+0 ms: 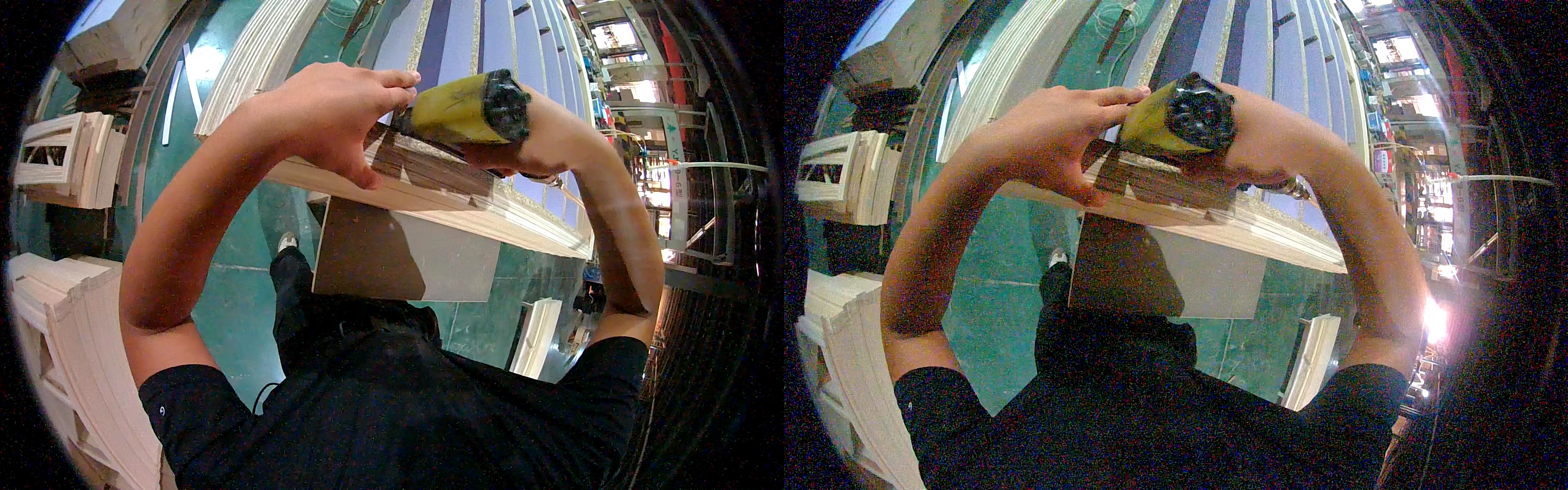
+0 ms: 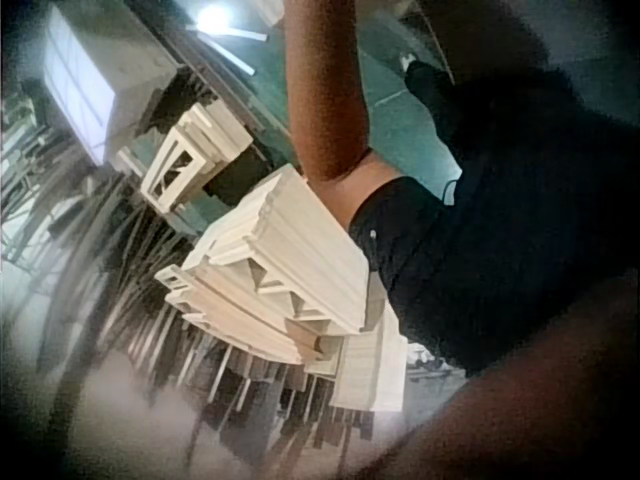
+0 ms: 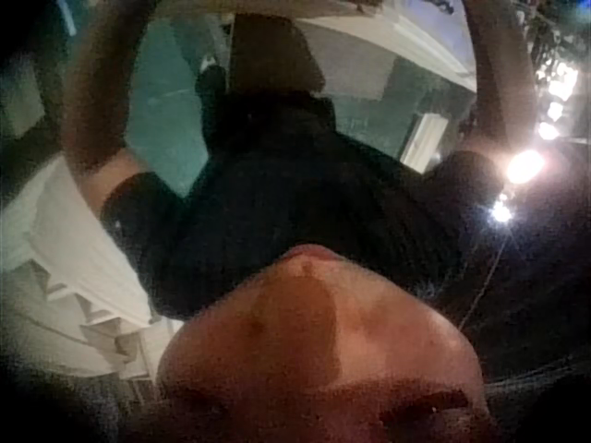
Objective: The person assembles a wooden slatted structure by placing small wooden blocks into slots and securing them with a pneumatic nail gun. The person repeatedly positions the blocks and uses the nail gun to fasten them to the frame.
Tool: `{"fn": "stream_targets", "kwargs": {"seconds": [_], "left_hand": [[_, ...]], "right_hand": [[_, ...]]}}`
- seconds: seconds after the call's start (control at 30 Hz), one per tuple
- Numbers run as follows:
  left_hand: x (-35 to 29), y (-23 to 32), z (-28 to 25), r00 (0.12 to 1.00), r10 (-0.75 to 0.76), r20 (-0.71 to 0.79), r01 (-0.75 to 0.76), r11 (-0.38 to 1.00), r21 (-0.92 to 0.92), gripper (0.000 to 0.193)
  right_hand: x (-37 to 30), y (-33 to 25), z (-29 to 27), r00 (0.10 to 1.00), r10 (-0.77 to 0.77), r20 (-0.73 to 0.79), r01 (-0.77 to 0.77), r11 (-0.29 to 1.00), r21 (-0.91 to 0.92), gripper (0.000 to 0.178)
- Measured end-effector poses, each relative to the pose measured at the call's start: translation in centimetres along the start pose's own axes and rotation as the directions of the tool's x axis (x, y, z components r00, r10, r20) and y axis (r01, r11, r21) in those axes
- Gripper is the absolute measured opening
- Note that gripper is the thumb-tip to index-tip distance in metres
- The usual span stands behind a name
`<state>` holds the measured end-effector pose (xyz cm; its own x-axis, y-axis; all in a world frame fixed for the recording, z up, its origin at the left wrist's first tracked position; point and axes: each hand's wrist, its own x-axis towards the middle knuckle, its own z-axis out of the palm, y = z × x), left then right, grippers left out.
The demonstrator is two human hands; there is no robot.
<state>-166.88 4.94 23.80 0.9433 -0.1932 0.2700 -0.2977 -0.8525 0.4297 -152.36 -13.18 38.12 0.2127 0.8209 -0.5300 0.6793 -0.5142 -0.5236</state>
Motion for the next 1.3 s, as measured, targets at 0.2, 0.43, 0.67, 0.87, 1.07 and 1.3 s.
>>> {"fn": "stream_targets", "kwargs": {"seconds": [0.2, 0.43, 0.67, 0.87, 1.07, 1.3], "left_hand": [[-0.1, -0.2, 0.2, 1.000, -0.001, -0.017, 0.001, 1.000, 0.026, 0.098], [-0.1, -0.3, 0.0, 1.000, -0.016, 0.020, 0.017, 1.000, -0.027, 0.103], [0.7, -0.1, -1.0, 0.969, -0.249, -0.004, 0.238, 0.929, -0.284, 0.077], [5.3, 2.3, -1.2, 0.864, -0.478, 0.156, 0.489, 0.871, -0.040, 0.063], [9.0, 4.4, 0.2, 0.770, -0.627, 0.118, 0.556, 0.750, 0.359, 0.067], [10.1, 2.2, 3.4, 0.628, -0.776, -0.061, 0.684, 0.513, 0.518, 0.082]], "right_hand": [[-0.2, -0.1, 0.1, 0.996, 0.089, 0.017, -0.088, 0.996, -0.022, 0.044], [-2.4, 1.2, 0.9, 0.991, 0.121, 0.060, -0.121, 0.993, 0.007, 0.050], [-10.7, 5.3, 6.3, 0.933, -0.144, 0.331, 0.185, 0.978, -0.098, 0.040], [-16.8, 13.9, 19.7, 0.983, 0.097, 0.159, -0.088, 0.994, -0.058, 0.036], [-24.2, 24.7, 32.8, 0.879, 0.443, 0.179, -0.452, 0.892, 0.012, 0.036], [-32.5, 38.0, 50.1, 0.841, 0.527, 0.120, -0.531, 0.763, 0.369, 0.036]]}}
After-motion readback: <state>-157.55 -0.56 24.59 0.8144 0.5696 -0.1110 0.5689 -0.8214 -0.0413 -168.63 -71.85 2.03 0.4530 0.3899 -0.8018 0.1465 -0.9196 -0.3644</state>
